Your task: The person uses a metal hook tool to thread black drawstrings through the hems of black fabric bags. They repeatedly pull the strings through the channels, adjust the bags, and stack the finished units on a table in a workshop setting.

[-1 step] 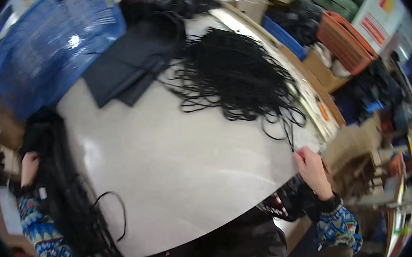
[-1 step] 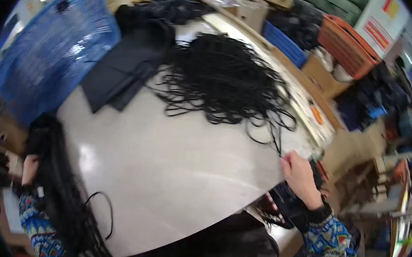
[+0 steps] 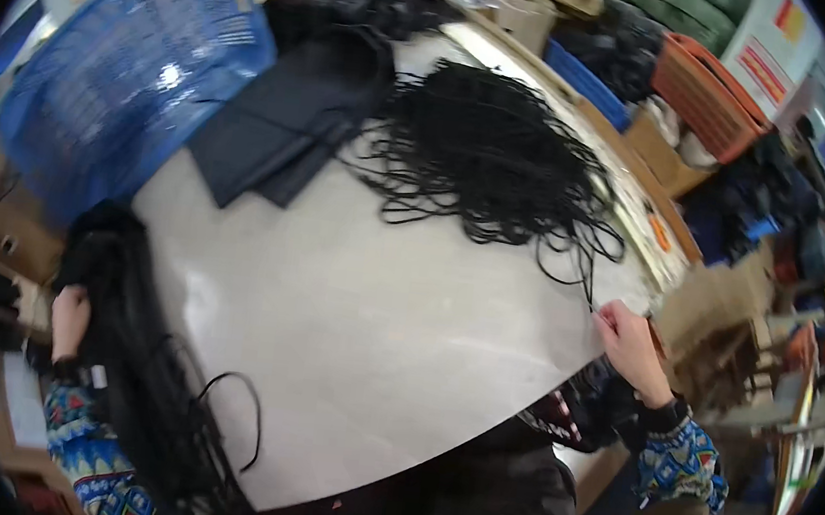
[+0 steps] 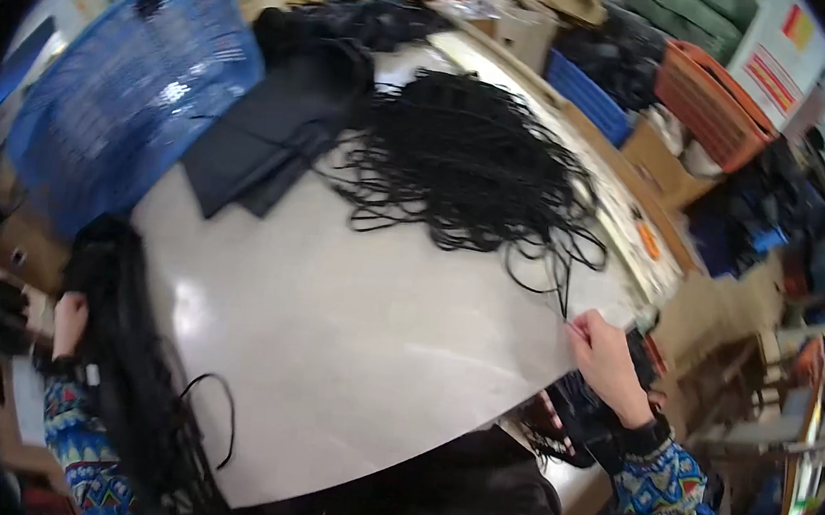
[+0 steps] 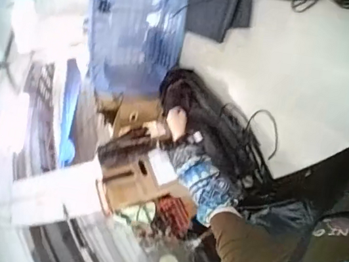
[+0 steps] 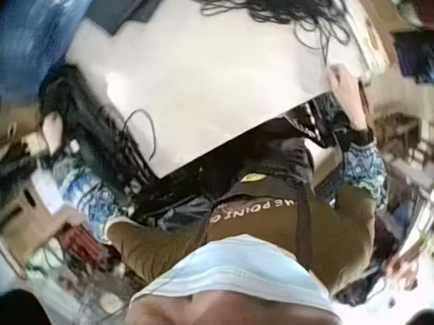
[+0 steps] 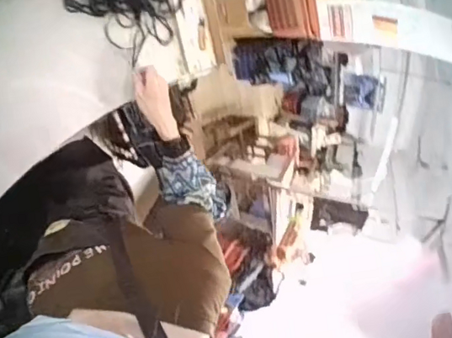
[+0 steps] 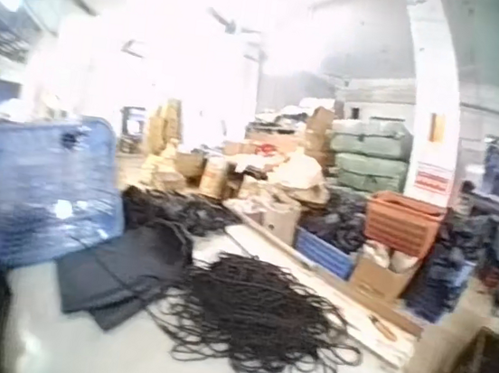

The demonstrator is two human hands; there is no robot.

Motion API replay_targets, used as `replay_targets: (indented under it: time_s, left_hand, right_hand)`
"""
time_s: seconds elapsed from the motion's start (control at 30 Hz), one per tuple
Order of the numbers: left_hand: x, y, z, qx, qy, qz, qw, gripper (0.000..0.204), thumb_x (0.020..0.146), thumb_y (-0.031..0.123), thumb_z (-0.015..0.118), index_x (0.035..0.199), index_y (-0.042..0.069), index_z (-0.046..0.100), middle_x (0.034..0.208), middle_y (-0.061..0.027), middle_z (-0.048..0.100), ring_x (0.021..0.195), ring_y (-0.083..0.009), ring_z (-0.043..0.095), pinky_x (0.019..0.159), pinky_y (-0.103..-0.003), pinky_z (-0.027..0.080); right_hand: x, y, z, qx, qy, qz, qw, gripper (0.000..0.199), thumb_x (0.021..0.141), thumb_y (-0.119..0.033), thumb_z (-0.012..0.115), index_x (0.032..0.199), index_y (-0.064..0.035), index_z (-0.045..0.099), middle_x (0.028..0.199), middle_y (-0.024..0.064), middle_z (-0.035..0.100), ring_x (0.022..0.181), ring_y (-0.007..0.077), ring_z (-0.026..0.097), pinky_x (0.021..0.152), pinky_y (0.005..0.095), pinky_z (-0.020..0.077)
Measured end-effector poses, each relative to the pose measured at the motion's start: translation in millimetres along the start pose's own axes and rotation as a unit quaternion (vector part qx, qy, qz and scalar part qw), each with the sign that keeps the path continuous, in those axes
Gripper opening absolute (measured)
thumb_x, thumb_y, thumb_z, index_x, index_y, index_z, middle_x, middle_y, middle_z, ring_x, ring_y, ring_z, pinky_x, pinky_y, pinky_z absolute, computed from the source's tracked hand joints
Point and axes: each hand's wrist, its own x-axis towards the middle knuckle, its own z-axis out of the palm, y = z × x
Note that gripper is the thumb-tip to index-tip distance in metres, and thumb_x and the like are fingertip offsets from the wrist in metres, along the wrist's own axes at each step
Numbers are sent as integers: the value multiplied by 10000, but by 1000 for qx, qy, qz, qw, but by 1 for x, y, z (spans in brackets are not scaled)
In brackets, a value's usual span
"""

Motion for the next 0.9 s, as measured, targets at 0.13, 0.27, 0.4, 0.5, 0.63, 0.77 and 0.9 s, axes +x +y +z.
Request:
replay_targets:
  time_s: [0.13,0.27,0.4,0.5,0.63,0.77,0.9]
  left_hand:
    - [-36,211,-67,-289,60,12,955,184,855,51,563,998,-18,656,938,-164,669,875,-226,648,771,-316,494]
    - [-100,411,-66,-683,-233,89,686,346,928,81,539,1268,13,526,1146,-100,641,1032,-154,610,898,-277,458]
    - [-141,496,-65,-822,-382,22,421,247,964,202,513,1079,-5,585,847,-19,601,774,-106,559,719,-236,446]
    - [-157,478,-92,-766,-473,-78,427,274,954,249,531,956,-11,619,657,14,530,580,-83,458,566,-231,398]
    - [-189,415,-108,-684,-407,-63,602,192,926,145,527,973,-29,592,661,-29,553,564,-108,491,532,-294,427]
    - [-247,290,-105,-935,-115,-48,331,197,975,159,396,1055,1,483,599,-17,463,448,-82,431,396,-272,431]
    - [-266,249,-143,-925,58,-99,361,205,990,246,421,897,81,497,553,28,417,379,-57,360,303,-183,293]
  right_hand:
    - [-1,-85,-10,285,-187,47,939,159,895,-190,611,867,-36,586,665,-26,516,571,40,447,489,207,336]
    - [1,-152,-17,391,-284,28,875,113,888,-181,634,871,-74,604,658,-80,479,545,-15,372,454,167,254]
    - [-12,-150,-32,420,-249,-8,873,127,896,-190,633,891,-64,617,664,-82,480,552,-13,377,458,169,264]
    - [-22,-117,-36,399,-194,-6,896,138,904,-189,625,897,-51,616,681,-81,484,577,-7,390,484,170,289]
    - [-10,-60,-27,264,35,-107,958,202,907,-167,600,892,35,603,634,6,540,582,74,451,522,250,377]
    - [28,-6,-26,183,150,-58,970,238,897,-206,599,885,32,603,630,104,569,568,128,498,521,298,404]
    - [44,21,-30,86,193,-28,977,232,890,-204,590,896,27,601,701,176,628,608,253,600,560,351,448]
